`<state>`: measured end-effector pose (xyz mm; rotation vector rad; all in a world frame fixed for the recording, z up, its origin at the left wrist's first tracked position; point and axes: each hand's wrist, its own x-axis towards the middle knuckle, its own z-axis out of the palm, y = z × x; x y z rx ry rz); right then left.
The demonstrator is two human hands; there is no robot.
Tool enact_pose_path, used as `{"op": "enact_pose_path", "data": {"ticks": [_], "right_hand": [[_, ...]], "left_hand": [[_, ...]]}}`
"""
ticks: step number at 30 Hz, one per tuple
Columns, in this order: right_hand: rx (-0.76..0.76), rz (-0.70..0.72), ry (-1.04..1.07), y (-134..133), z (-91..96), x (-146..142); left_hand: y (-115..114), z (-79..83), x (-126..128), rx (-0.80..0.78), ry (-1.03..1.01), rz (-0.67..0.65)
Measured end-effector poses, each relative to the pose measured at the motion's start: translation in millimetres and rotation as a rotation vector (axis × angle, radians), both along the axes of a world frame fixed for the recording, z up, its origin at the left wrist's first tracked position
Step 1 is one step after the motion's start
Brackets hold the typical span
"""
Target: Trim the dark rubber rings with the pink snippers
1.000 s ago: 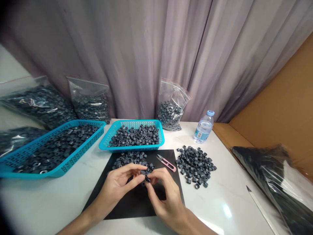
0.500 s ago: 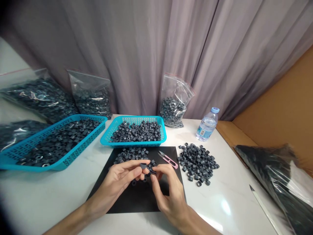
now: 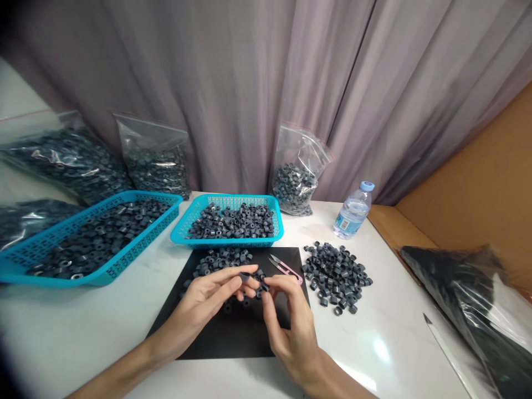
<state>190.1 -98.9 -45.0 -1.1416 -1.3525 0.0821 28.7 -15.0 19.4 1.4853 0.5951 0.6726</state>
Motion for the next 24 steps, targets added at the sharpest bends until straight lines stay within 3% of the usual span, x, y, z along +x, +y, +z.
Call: {"op": "enact_pose_path", "data": {"ticks": [4,8,17,24], "right_hand": [[-0.012,0.017,0.008,3,1.5,-1],[-0.025,0.035,-0.038,4,3.9,-1],[-0.178,0.034,0.148,10,5.7,3],[-0.188,0.058,0.116,8,7.2,5]], "left_hand": [[4,-8.4,0,0.066,0.086,0.029],[5,-15.1,0,0.024,0.087,0.017],[1,-7.1,3,-0.091,-0.009,-0.026],[-2,-10.4,4,-0.209,-0.049,-0.037]]}}
